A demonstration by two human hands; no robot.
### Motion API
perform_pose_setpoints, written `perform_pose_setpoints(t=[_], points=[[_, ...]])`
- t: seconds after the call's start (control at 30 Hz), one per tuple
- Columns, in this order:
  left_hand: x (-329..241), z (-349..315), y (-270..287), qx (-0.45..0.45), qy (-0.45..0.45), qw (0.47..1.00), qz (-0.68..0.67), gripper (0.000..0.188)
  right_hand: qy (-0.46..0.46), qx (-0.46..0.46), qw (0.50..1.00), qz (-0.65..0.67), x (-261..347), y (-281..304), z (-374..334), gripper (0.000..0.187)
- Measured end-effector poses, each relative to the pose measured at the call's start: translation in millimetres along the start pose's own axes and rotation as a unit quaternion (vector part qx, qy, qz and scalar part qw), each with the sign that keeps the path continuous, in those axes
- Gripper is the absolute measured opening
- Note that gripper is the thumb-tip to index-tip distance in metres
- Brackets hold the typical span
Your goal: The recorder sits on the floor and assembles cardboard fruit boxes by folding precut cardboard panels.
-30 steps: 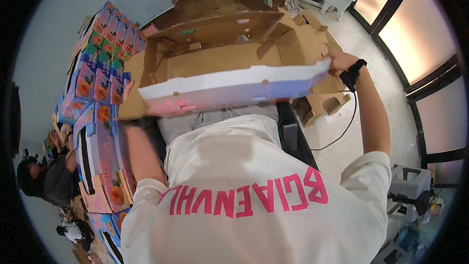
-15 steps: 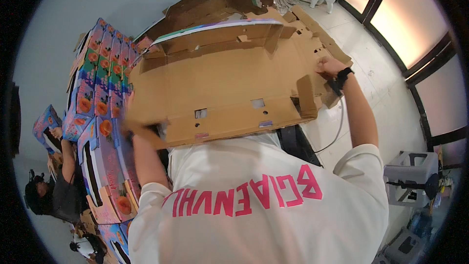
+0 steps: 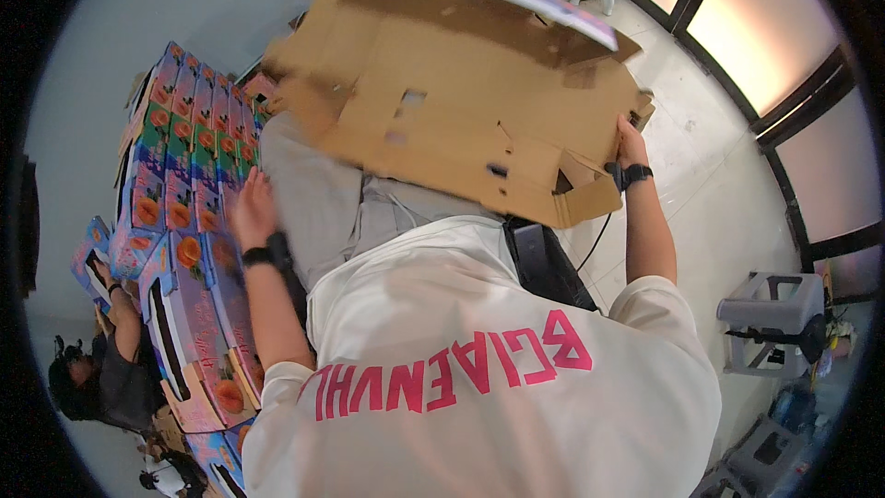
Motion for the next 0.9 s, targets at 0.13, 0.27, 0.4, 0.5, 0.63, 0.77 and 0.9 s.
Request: perform_pose_setpoints(t=[0.13, 0.27, 0.4, 0.5, 0.63, 0.77, 0.9], points=[[0, -4, -11, -0.023, -0.040, 0.997, 0.056, 0.045, 0.031, -0.203, 0.978, 0.022, -46, 61, -23, 0.050], [0, -7, -16, -0.045, -0.044, 0.995, 0.071, 0.044, 0.046, -0.409, 0.903, -0.119, -107, 122, -38, 0.054], [0, -8, -13, -0.065, -0.048, 0.994, 0.070, 0.043, 0.009, -0.449, 0.852, -0.270, -131, 135, -29, 0.050], [1, -7, -10, -0.069, -0.045, 0.994, 0.074, 0.043, 0.102, -0.455, 0.837, -0.287, -127, 91, -31, 0.047], [1, -7, -8, -0.097, -0.062, 0.990, 0.075, 0.041, 0.178, -0.462, 0.803, -0.332, -95, 29, -40, 0.053], [2, -9, -11, -0.072, -0.066, 0.992, 0.075, 0.039, 0.221, -0.438, 0.827, -0.276, -86, 25, -29, 0.059], [3, -10, -13, -0.080, -0.067, 0.992, 0.074, 0.039, 0.089, -0.439, 0.881, -0.149, -115, 52, 0, 0.047]])
Point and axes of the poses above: each hand's wrist, its own z-axis towards the middle knuckle, its own y-axis out of the back of the hand, x = y × z, the point moved 3 cm from there along z, towards the middle knuckle, and after that the axes turned 3 degrees about z, right-handed, at the moved point
